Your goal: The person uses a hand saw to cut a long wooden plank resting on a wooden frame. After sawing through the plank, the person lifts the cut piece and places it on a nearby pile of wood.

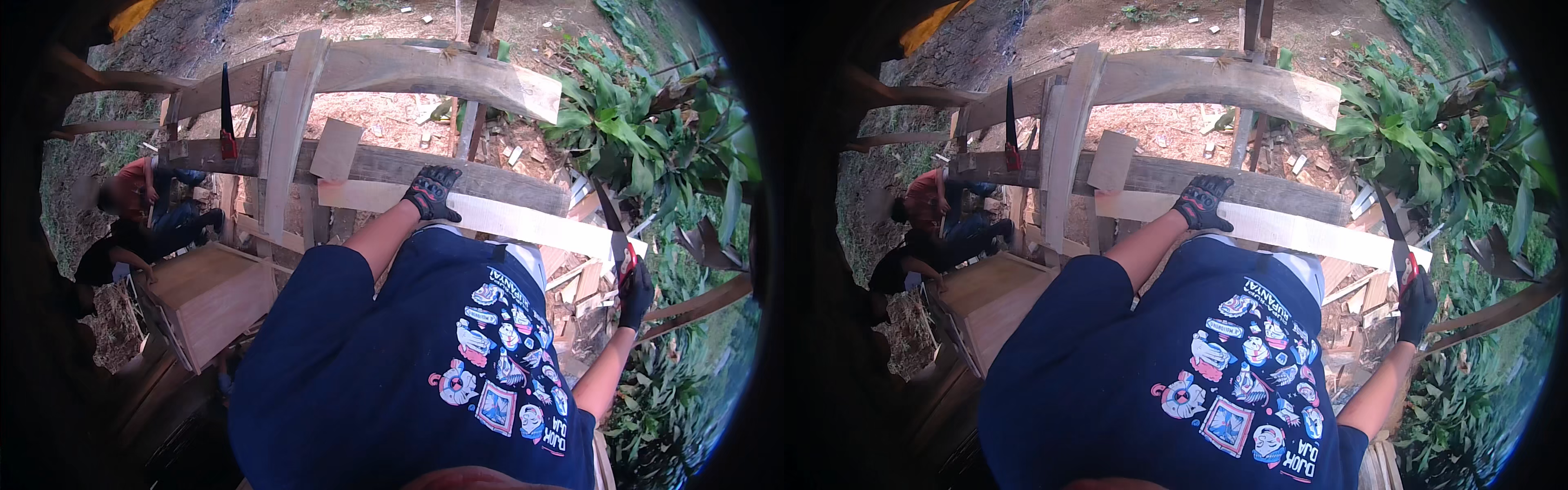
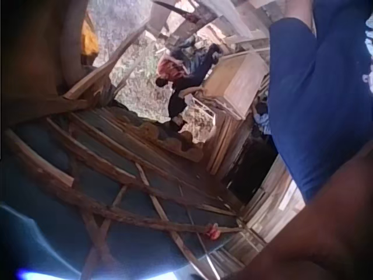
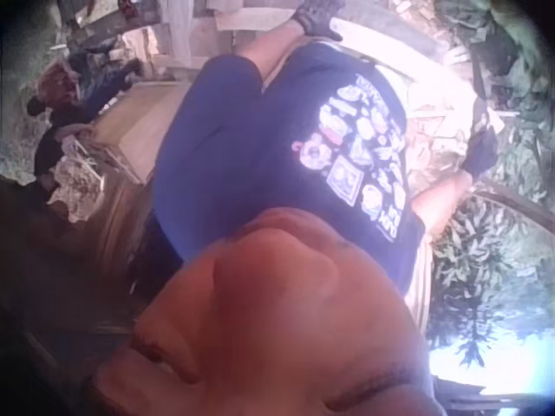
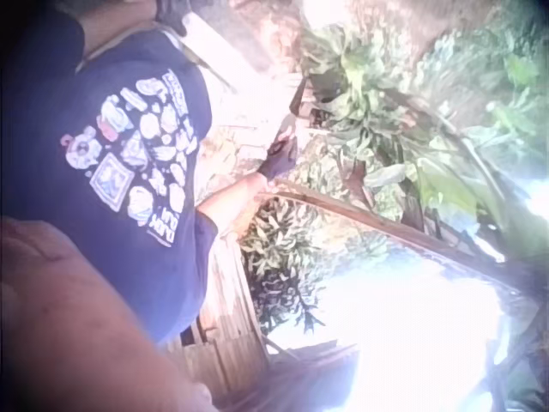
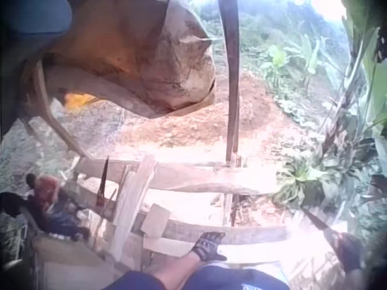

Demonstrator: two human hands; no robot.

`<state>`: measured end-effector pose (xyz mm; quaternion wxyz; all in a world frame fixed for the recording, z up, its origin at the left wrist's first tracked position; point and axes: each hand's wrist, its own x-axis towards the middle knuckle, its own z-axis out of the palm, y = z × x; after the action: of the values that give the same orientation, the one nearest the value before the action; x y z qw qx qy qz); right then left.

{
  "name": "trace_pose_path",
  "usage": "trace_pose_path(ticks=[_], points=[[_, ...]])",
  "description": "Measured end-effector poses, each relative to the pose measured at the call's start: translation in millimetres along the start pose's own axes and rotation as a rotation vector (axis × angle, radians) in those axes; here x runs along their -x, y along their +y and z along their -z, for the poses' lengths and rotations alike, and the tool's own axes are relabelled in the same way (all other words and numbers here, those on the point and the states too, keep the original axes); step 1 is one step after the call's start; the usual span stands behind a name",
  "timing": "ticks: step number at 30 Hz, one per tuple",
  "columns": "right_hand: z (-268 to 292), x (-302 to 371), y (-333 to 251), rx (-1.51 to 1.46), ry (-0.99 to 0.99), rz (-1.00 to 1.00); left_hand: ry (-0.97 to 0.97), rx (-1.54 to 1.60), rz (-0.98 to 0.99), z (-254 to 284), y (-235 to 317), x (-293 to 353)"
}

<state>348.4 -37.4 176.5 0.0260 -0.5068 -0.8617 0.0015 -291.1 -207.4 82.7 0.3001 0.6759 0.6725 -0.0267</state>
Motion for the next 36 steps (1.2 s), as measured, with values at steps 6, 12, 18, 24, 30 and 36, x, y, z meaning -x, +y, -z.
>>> trace_pose_path(ticks=[6,12,18,24,30,36], points=[[74.2,23.9,78.6,-0.35,0.084,-0.298,-0.004,0.113,-0.321,-7.2,68.8,-15.9],[122.4,5.9,96.1,0.13,0.003,0.009,-0.055,0.027,-0.296,-29.0,100.3,-27.5],[79.2,6.3,76.6,-0.226,0.086,-0.295,-0.026,-0.059,-0.155,0.8,80.3,-24.6],[128.2,-42.7,-14.1,-0.561,0.036,-0.825,0.145,0.295,0.143,29.1,24.7,7.4],[121.6,1.1,47.0,-0.857,0.102,-0.82,0.438,-0.179,0.933,40.8,-174.9,67.2],[137.1,7.2,24.4,-0.813,0.139,-0.744,0.162,0.165,0.975,63.7,-229.2,77.1]])
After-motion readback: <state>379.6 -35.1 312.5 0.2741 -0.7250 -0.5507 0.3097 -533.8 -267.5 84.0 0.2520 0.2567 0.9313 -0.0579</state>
